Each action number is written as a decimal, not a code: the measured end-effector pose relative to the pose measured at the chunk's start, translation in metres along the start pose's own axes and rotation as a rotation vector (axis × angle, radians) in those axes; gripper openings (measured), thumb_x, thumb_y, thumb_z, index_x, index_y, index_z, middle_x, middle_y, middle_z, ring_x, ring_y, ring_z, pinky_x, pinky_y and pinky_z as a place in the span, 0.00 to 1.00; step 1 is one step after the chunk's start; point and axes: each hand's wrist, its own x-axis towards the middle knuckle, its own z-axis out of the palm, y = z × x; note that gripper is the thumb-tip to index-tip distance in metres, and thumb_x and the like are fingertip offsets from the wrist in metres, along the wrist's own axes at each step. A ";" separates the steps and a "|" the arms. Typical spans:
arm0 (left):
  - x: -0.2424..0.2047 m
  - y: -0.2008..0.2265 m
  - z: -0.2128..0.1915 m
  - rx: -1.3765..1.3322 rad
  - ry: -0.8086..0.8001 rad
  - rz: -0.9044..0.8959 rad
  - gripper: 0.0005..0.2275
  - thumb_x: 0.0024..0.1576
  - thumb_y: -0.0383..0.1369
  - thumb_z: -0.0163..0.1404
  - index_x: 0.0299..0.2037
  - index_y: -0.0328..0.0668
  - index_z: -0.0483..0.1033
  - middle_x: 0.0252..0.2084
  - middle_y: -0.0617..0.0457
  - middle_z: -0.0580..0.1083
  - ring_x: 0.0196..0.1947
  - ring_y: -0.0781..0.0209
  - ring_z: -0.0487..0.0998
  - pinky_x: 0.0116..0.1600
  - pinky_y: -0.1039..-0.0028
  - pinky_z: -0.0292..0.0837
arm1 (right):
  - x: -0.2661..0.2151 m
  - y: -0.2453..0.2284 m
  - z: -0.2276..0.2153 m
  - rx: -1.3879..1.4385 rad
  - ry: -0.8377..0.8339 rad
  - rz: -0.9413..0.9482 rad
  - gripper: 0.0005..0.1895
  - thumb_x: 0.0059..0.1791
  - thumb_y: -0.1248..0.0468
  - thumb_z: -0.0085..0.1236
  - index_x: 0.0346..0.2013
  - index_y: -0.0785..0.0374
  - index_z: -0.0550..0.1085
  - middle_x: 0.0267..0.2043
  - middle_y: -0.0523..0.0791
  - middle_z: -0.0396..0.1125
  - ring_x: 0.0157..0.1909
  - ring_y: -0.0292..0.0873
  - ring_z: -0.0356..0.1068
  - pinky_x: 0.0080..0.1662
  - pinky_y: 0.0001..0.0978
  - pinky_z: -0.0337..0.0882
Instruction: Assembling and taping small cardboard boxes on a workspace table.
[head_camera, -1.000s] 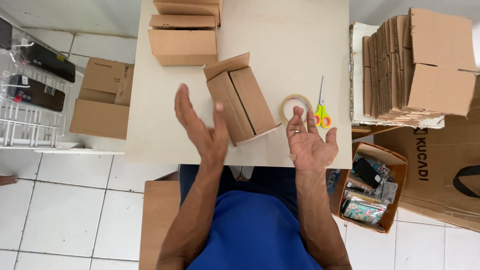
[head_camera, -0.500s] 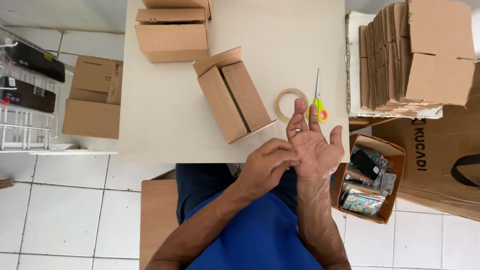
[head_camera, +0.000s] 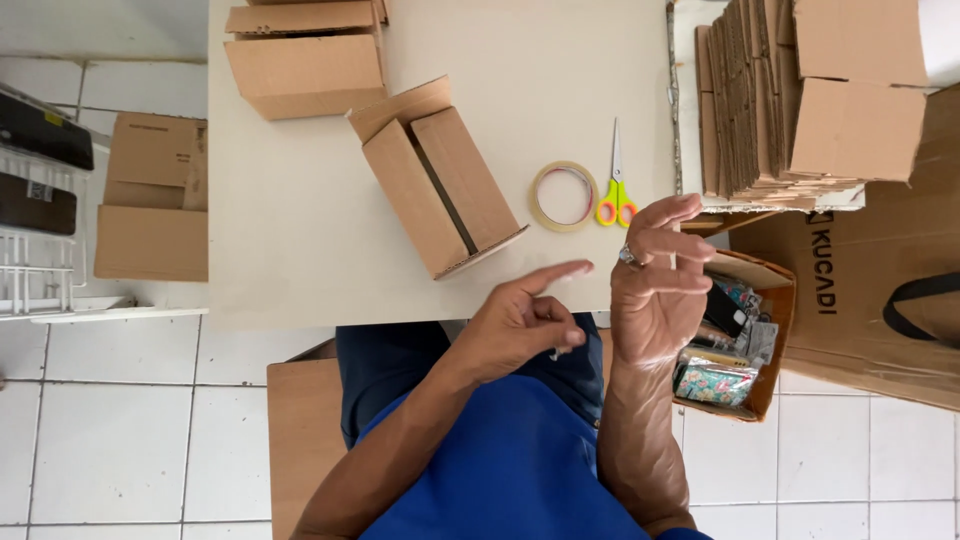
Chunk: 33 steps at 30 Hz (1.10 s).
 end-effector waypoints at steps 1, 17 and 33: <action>0.000 -0.006 0.001 0.020 -0.060 -0.039 0.30 0.51 0.17 0.60 0.66 0.33 0.67 0.30 0.45 0.76 0.28 0.67 0.78 0.36 0.78 0.80 | 0.000 0.002 0.000 0.008 -0.013 0.041 0.17 0.59 0.62 0.40 0.56 0.69 0.72 0.62 0.49 0.64 0.48 0.42 0.72 0.39 0.34 0.81; -0.001 0.030 0.020 0.187 0.292 0.360 0.06 0.56 0.17 0.56 0.43 0.22 0.79 0.32 0.38 0.79 0.31 0.61 0.82 0.39 0.73 0.84 | -0.021 -0.017 -0.036 -1.149 0.306 -0.199 0.21 0.60 0.46 0.39 0.48 0.55 0.76 0.52 0.44 0.74 0.45 0.35 0.68 0.44 0.25 0.71; 0.013 0.105 -0.052 0.439 0.871 0.619 0.28 0.65 0.39 0.48 0.69 0.28 0.54 0.64 0.33 0.63 0.63 0.46 0.62 0.68 0.54 0.57 | 0.025 0.032 -0.043 -2.296 0.071 -0.257 0.23 0.60 0.53 0.42 0.62 0.64 0.70 0.62 0.52 0.67 0.64 0.47 0.64 0.61 0.41 0.66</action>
